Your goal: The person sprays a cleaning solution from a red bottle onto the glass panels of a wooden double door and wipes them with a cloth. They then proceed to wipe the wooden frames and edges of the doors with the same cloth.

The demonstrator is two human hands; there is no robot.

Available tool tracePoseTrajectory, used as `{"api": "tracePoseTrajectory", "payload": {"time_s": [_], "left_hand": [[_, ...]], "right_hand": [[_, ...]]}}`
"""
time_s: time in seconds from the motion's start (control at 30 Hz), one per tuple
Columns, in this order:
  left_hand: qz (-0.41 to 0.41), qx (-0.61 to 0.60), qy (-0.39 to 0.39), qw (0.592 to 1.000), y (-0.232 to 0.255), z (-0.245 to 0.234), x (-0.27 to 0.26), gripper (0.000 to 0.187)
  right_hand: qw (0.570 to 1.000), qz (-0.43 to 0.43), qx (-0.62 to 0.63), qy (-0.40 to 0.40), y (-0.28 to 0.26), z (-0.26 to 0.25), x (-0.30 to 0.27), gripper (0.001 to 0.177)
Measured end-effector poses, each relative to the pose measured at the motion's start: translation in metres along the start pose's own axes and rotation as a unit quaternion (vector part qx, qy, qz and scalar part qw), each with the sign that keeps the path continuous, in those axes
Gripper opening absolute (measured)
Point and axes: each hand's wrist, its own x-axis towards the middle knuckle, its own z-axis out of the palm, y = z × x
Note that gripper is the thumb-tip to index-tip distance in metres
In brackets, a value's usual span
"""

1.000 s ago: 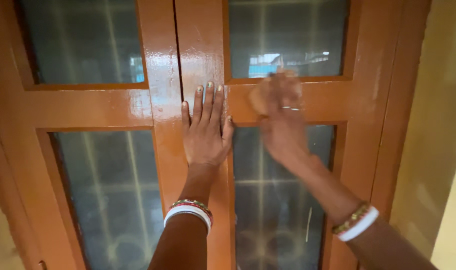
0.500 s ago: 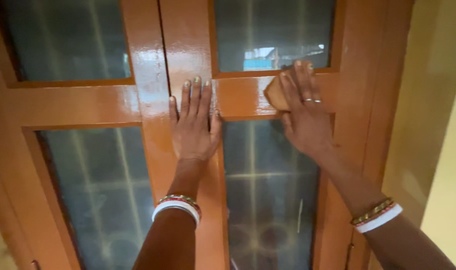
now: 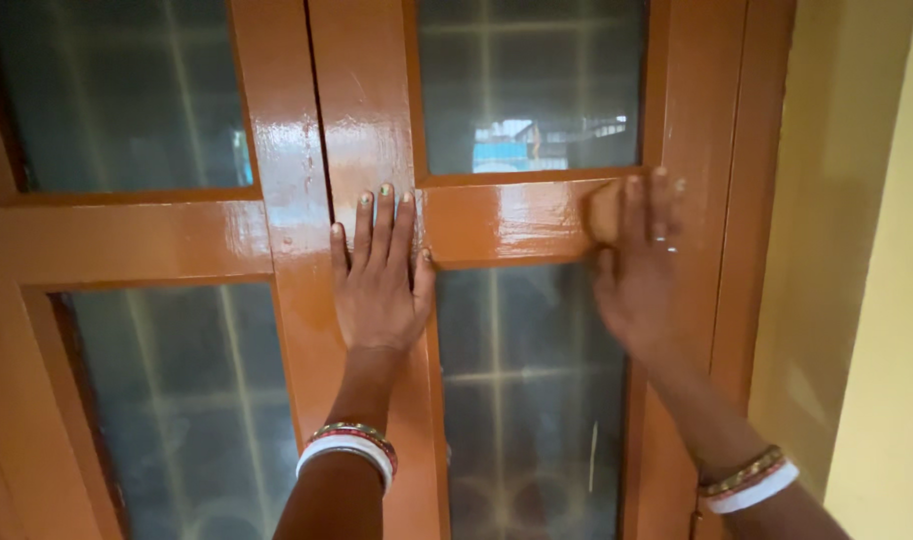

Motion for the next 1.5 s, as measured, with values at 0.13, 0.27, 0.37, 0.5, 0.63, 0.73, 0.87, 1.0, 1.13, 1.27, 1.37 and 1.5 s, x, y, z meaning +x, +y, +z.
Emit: {"api": "tracePoseTrajectory", "payload": {"time_s": [0.13,0.27,0.37,0.5,0.63,0.73,0.87,1.0,1.13,1.27,1.37,1.5], "left_hand": [[-0.001,0.003,-0.001,1.000,-0.001,0.001,0.005,0.065],[0.004,0.008,-0.002,1.000,-0.001,0.000,0.002,0.065],[-0.007,0.003,-0.015,1.000,0.000,-0.002,0.004,0.067],[-0.002,-0.007,-0.009,1.000,0.000,-0.004,0.002,0.067],[-0.003,-0.001,-0.002,1.000,0.001,-0.002,0.004,0.066],[0.001,-0.007,0.000,1.000,0.000,0.000,0.002,0.066],[0.003,-0.010,-0.002,1.000,0.000,0.001,0.002,0.066],[0.013,-0.012,-0.005,1.000,0.010,-0.003,0.007,0.068],[0.037,-0.049,-0.028,0.998,0.046,-0.002,0.044,0.061],[0.020,-0.071,-0.022,0.997,0.079,0.003,0.103,0.062],[0.014,-0.051,-0.004,0.999,0.087,0.007,0.111,0.062],[0.015,-0.014,-0.013,1.000,0.089,0.010,0.110,0.065]], "right_hand": [[0.997,-0.005,0.012,-0.080,-0.036,0.013,0.012,0.087],[0.987,-0.145,0.006,-0.065,-0.028,-0.005,0.014,0.088],[0.990,-0.084,-0.045,-0.106,-0.007,-0.010,0.018,0.087],[0.996,-0.076,-0.018,-0.042,0.030,-0.027,0.013,0.085],[0.998,-0.053,-0.027,-0.027,0.043,-0.031,0.013,0.086],[0.997,-0.062,-0.026,-0.046,0.045,-0.032,0.011,0.088],[0.994,-0.080,-0.020,-0.066,0.045,-0.038,-0.002,0.086],[0.990,-0.107,-0.035,-0.089,0.045,-0.043,-0.025,0.088],[0.989,-0.095,-0.013,-0.112,0.048,-0.044,-0.024,0.084],[0.993,-0.106,-0.036,-0.048,0.064,-0.041,0.045,0.080],[0.994,-0.075,-0.067,-0.052,0.069,-0.042,0.097,0.079],[0.991,-0.116,-0.067,-0.024,0.073,-0.042,0.099,0.077]]}}
